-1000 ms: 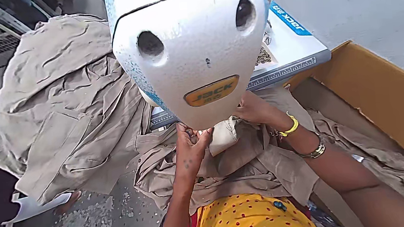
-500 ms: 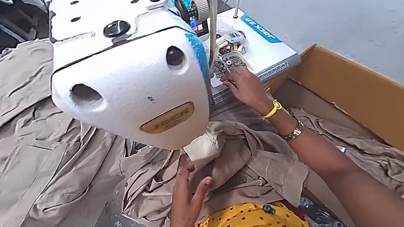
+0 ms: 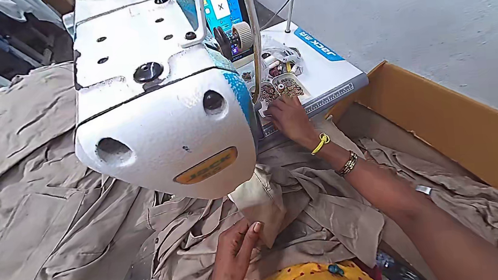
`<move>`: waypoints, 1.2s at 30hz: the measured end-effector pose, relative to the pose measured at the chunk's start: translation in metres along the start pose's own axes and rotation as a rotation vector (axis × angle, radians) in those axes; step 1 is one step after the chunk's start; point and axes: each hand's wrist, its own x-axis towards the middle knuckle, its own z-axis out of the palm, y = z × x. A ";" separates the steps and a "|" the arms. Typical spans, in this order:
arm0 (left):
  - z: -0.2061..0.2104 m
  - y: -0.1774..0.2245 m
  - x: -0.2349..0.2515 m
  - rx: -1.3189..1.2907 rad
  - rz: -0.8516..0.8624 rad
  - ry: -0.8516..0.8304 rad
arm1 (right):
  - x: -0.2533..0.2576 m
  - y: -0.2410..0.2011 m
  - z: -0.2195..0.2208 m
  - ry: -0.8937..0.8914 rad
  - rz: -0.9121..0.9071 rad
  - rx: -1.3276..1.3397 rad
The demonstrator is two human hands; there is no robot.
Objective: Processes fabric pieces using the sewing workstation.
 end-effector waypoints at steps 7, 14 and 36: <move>0.002 0.040 0.019 -0.157 -0.143 0.245 | 0.007 -0.026 -0.047 -0.169 0.382 0.705; 0.002 0.018 -0.025 0.060 0.048 0.072 | -0.016 -0.106 -0.056 0.147 -0.552 0.296; 0.005 0.014 -0.013 0.019 0.035 0.117 | -0.007 -0.117 -0.056 -0.486 0.384 0.993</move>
